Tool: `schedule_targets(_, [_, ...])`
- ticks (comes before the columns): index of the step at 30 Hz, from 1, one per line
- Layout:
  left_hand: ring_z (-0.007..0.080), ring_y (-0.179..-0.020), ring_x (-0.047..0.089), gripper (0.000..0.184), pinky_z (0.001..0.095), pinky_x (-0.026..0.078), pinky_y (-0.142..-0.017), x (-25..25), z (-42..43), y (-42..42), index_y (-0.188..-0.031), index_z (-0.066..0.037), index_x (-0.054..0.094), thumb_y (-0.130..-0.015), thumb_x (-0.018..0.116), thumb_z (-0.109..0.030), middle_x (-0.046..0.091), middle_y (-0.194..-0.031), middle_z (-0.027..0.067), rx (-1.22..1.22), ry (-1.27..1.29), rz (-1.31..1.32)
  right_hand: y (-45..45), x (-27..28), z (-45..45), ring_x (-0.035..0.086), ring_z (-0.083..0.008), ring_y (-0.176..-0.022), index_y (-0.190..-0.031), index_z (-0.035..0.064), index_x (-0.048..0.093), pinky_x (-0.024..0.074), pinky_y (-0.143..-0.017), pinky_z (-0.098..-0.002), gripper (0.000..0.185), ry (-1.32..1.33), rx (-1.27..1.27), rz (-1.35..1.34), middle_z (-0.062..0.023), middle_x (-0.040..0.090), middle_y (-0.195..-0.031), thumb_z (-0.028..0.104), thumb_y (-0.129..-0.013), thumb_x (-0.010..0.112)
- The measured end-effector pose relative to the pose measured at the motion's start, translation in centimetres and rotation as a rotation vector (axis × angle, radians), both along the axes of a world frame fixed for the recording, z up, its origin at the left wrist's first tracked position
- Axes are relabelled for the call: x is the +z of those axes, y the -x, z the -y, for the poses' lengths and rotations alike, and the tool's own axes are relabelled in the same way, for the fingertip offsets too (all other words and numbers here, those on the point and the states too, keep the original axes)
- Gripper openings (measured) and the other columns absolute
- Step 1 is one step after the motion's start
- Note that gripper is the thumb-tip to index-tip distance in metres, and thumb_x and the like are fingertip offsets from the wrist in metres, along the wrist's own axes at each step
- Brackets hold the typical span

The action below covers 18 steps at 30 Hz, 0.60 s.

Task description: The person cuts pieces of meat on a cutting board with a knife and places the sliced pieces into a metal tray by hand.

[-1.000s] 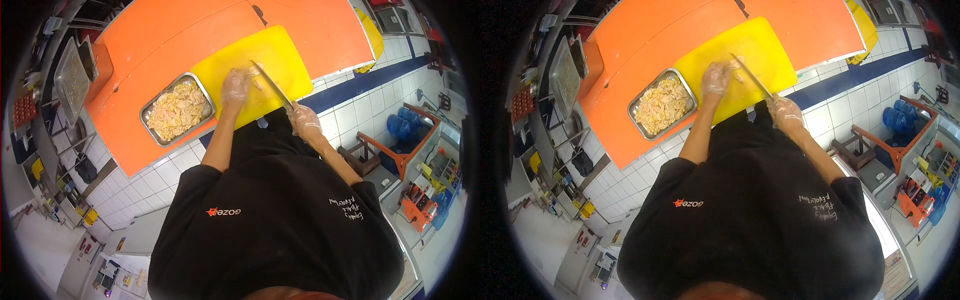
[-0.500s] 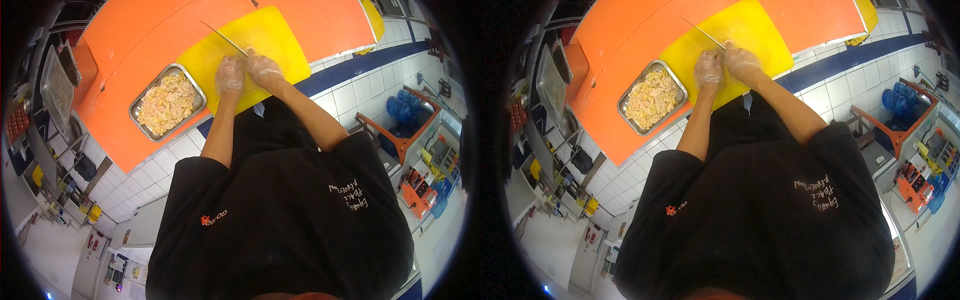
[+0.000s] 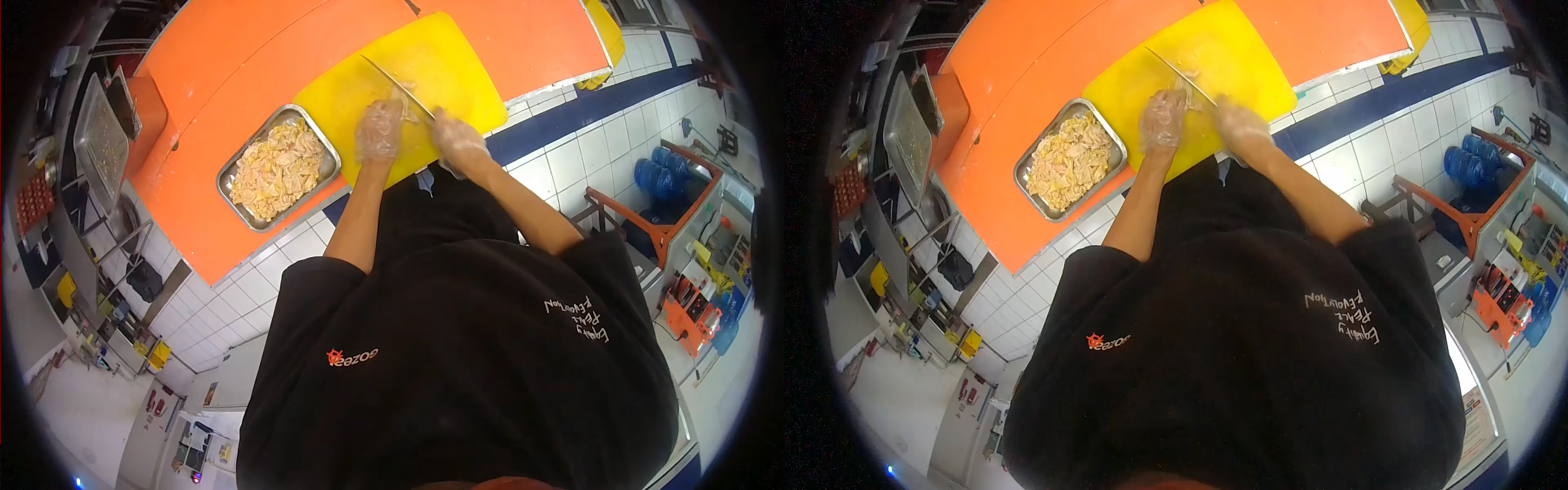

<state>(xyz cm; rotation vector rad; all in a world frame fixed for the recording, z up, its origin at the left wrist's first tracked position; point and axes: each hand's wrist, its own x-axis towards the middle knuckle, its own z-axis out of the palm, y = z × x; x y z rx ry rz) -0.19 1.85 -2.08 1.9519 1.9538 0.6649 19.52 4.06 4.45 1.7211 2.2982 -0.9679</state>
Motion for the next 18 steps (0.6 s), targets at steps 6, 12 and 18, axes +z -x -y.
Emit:
schedule_targets(6, [0.0392, -0.098, 0.072, 0.017, 0.0509, 0.058, -0.085, 2.1, -0.7, -0.1, -0.107, -0.011, 0.077, -0.099, 0.068, -0.024, 0.074, -0.106, 0.0164, 0.008, 0.152, -0.006, 2.5, -2.3, -3.0, 0.076, -0.047, -0.094, -0.122, 0.0053, 0.059, 0.0602, -0.08, -0.0584, 0.024, -0.034, 0.048, 0.045, -0.0278, 0.077, -0.101, 0.023, -0.109, 0.049])
schedule_targets(12, [0.0409, -0.103, 0.072, 0.025, 0.0525, 0.057, -0.09, 2.5, -1.6, -0.5, -0.111, -0.009, 0.08, -0.098, 0.071, -0.029, 0.075, -0.107, 0.0197, 0.216, 0.182, 0.166, -7.4, -0.4, 5.9, 0.073, -0.0508, -0.095, -0.124, 0.0069, 0.057, 0.0564, -0.084, -0.0627, 0.033, 0.13, -0.005, 0.16, -0.029, 0.076, -0.099, 0.035, -0.113, 0.046])
schedule_targets(18, [0.0407, -0.113, 0.071, 0.037, 0.0502, 0.056, -0.101, 1.0, -3.8, 0.1, -0.117, -0.007, 0.081, -0.096, 0.072, -0.036, 0.075, -0.117, 0.0251, 0.087, 0.258, 0.002, -6.4, -1.3, 4.1, 0.074, -0.0508, -0.097, -0.126, 0.007, 0.056, 0.0572, -0.085, -0.0619, 0.035, 0.147, -0.016, 0.099, -0.0302, 0.076, -0.1, 0.039, -0.112, 0.05])
